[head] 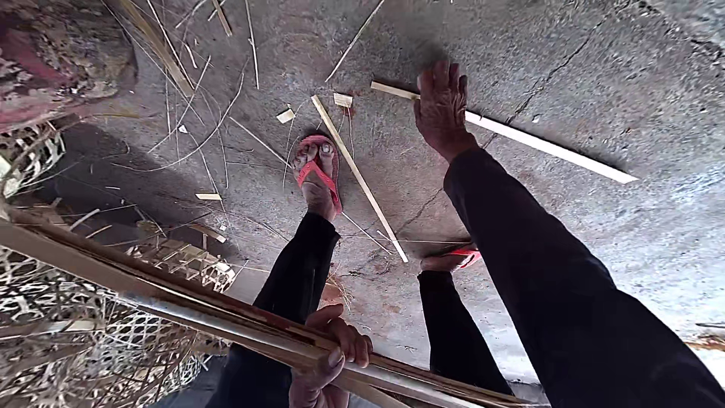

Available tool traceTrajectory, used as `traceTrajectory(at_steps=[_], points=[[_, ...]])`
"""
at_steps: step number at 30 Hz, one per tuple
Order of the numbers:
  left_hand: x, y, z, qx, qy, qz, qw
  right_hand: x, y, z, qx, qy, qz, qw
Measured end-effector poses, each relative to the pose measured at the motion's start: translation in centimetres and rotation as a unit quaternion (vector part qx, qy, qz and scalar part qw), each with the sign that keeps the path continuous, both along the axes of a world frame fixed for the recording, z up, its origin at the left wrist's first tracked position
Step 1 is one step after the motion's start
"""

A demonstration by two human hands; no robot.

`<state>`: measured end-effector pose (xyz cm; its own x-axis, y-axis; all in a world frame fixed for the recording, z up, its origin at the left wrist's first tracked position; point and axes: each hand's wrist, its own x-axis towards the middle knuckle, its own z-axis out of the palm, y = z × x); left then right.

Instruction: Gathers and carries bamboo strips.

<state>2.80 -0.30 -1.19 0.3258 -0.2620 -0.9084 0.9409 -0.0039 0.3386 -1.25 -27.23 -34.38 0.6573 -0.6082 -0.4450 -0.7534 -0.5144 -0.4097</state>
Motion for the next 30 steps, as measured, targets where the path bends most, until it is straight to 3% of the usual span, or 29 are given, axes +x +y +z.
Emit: traceTrajectory(at_steps=[10, 14, 16, 19, 21, 26, 30], points=[[0.7, -0.3, 0.3, -0.012, 0.010, 0.007, 1.000, -1.3, 2.6, -0.9, -0.095, -0.027, 0.023, 0.995], [0.9, -0.5, 0.5, -0.012, 0.015, 0.012, 1.000, -1.0, 2.7, -0.8, -0.095, -0.026, 0.049, 0.994], [1.1, -0.4, 0.5, -0.018, 0.012, 0.009, 1.000, -0.5, 2.8, 0.4, -0.045, -0.046, 0.044, 0.997], [1.2, -0.3, 0.3, -0.033, 0.004, 0.006, 0.999, 2.4, 3.9, 3.2, 0.103, -0.062, 0.018, 0.993], [1.1, -0.3, 0.4, -0.037, 0.004, 0.009, 0.999, 4.9, 5.8, 3.7, 0.140, -0.090, -0.015, 0.986], [1.3, 0.0, 0.7, -0.033, 0.007, 0.013, 0.999, 11.4, 10.3, 2.9, 0.124, -0.037, -0.051, 0.990], [1.4, 0.3, 0.7, -0.038, 0.000, 0.024, 0.999, 13.0, 13.4, 2.1, 0.076, -0.024, -0.080, 0.994]])
